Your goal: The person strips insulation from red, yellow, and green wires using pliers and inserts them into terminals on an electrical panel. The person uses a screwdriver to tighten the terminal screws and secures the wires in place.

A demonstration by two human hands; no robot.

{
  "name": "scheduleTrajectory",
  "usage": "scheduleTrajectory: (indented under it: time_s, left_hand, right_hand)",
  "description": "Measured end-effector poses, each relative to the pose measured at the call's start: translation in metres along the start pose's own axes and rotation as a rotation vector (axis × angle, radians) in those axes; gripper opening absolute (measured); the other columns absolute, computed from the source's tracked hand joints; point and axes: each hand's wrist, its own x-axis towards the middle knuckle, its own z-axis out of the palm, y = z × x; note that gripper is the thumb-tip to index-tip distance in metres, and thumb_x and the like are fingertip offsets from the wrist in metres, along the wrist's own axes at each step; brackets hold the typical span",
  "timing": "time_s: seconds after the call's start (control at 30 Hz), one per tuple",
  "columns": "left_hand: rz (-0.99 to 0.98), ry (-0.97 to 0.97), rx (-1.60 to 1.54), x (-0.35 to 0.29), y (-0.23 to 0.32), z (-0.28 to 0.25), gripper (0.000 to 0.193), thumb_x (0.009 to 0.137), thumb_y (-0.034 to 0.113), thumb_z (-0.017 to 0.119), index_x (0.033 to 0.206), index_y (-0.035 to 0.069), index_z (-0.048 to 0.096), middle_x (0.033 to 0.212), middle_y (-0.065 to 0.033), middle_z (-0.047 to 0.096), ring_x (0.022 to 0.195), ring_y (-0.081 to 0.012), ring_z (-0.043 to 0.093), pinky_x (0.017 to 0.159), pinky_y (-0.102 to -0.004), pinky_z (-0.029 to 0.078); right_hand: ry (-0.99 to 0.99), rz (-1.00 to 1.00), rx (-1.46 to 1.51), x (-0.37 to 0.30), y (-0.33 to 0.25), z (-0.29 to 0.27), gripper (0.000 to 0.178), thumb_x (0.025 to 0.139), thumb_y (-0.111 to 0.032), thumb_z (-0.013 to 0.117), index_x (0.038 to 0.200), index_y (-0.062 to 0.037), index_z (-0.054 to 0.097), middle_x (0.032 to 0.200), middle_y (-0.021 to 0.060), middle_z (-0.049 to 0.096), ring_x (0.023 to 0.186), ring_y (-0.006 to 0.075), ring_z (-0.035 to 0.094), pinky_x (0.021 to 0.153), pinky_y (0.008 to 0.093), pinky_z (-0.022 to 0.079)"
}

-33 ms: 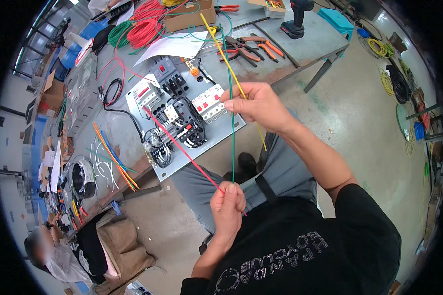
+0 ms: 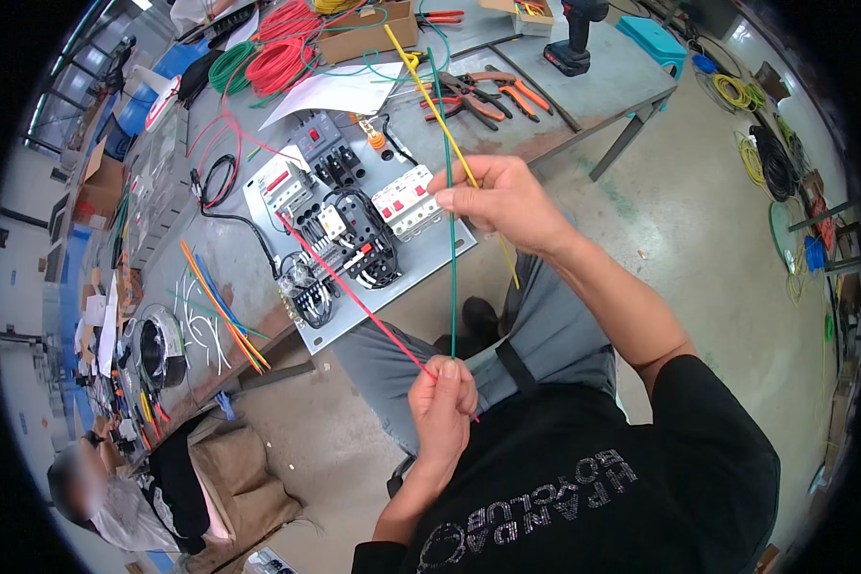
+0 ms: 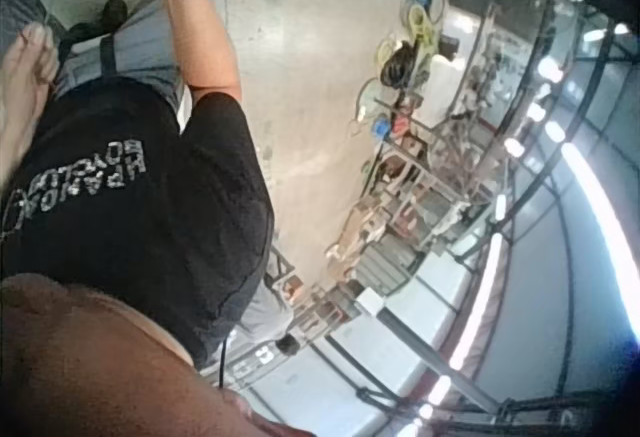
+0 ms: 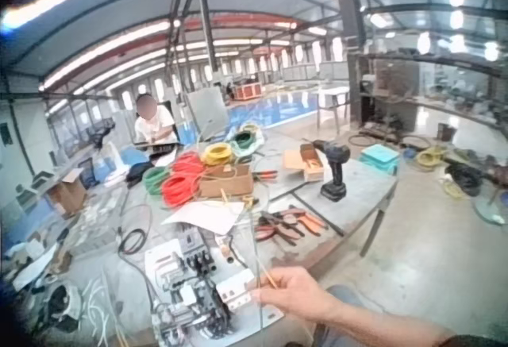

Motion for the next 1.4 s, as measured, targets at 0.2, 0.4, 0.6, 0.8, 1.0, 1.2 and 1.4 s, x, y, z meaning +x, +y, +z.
scheduleTrajectory:
  time_s: [0.2, 0.4, 0.6, 0.8, 1.0, 1.2, 1.4]
  left_hand:
    - [-0.093, -0.033, 0.063, 0.002, 0.001, -0.008, 0.024, 0.106, 0.021, 0.056, 0.094, 0.001, 0.060, 0.063, 0.0041, 0.040, 0.051, -0.0053, 0.030, 0.048, -0.0241, 0.023]
    - [-0.055, -0.078, 0.255, 0.014, 0.011, -0.010, 0.027, 0.108, 0.022, 0.053, 0.105, -0.002, 0.065, 0.064, 0.0006, 0.050, 0.052, -0.0058, 0.038, 0.050, -0.0223, 0.028]
    - [-0.106, -0.185, 0.043, 0.016, 0.024, -0.010, 0.026, 0.110, 0.023, 0.047, 0.116, 0.000, 0.058, 0.061, -0.0039, 0.051, 0.050, -0.0084, 0.040, 0.050, -0.0237, 0.032]
    - [-0.154, -0.223, -0.165, 0.004, 0.019, -0.011, 0.025, 0.110, 0.026, 0.047, 0.107, 0.002, 0.055, 0.059, -0.0030, 0.047, 0.048, -0.0093, 0.037, 0.049, -0.0266, 0.032]
    - [-0.124, -0.212, -0.027, -0.009, 0.009, -0.018, 0.022, 0.109, 0.026, 0.049, 0.106, 0.004, 0.055, 0.056, -0.0009, 0.045, 0.043, -0.0084, 0.034, 0.044, -0.0257, 0.029]
    - [-0.052, -0.155, 0.253, -0.018, 0.007, -0.019, 0.022, 0.108, 0.024, 0.052, 0.105, 0.002, 0.056, 0.059, -0.0010, 0.048, 0.049, -0.0076, 0.039, 0.049, -0.0242, 0.033]
    - [-0.047, -0.157, 0.266, -0.019, 0.003, -0.018, 0.021, 0.108, 0.021, 0.052, 0.106, 0.000, 0.057, 0.063, -0.0005, 0.050, 0.052, -0.0070, 0.042, 0.051, -0.0232, 0.034]
  right_hand:
    - [0.051, -0.007, 0.072, 0.018, -0.007, -0.022, 0.025, 0.097, -0.018, 0.070, 0.115, -0.0017, 0.068, 0.077, -0.0064, 0.057, 0.054, -0.0010, 0.037, 0.047, 0.0190, 0.024]
    - [0.038, 0.017, 0.003, -0.016, 0.003, 0.007, 0.025, 0.096, -0.020, 0.071, 0.115, -0.0047, 0.069, 0.082, -0.0061, 0.060, 0.060, -0.0004, 0.043, 0.051, 0.0185, 0.031]
    - [-0.163, -0.070, 0.153, -0.056, 0.038, 0.034, 0.023, 0.096, -0.016, 0.072, 0.114, -0.0026, 0.069, 0.083, -0.0043, 0.062, 0.070, 0.0013, 0.051, 0.059, 0.0187, 0.040]
    - [-0.016, 0.002, 0.292, -0.023, 0.019, 0.012, 0.019, 0.097, -0.017, 0.070, 0.108, -0.0011, 0.068, 0.079, -0.0027, 0.058, 0.056, 0.0009, 0.039, 0.048, 0.0195, 0.027]
    - [0.032, -0.040, 0.326, 0.009, 0.000, -0.023, 0.022, 0.097, -0.015, 0.070, 0.111, 0.0011, 0.067, 0.079, 0.0002, 0.059, 0.052, 0.0008, 0.038, 0.046, 0.0188, 0.026]
    - [0.095, -0.071, 0.239, 0.023, -0.014, -0.049, 0.023, 0.095, -0.013, 0.070, 0.113, 0.0024, 0.068, 0.080, -0.0006, 0.059, 0.051, 0.0001, 0.037, 0.044, 0.0190, 0.025]
    - [0.142, -0.063, 0.210, 0.028, -0.015, -0.060, 0.021, 0.096, -0.013, 0.067, 0.110, 0.0025, 0.069, 0.074, -0.0028, 0.056, 0.048, -0.0001, 0.033, 0.043, 0.0205, 0.022]
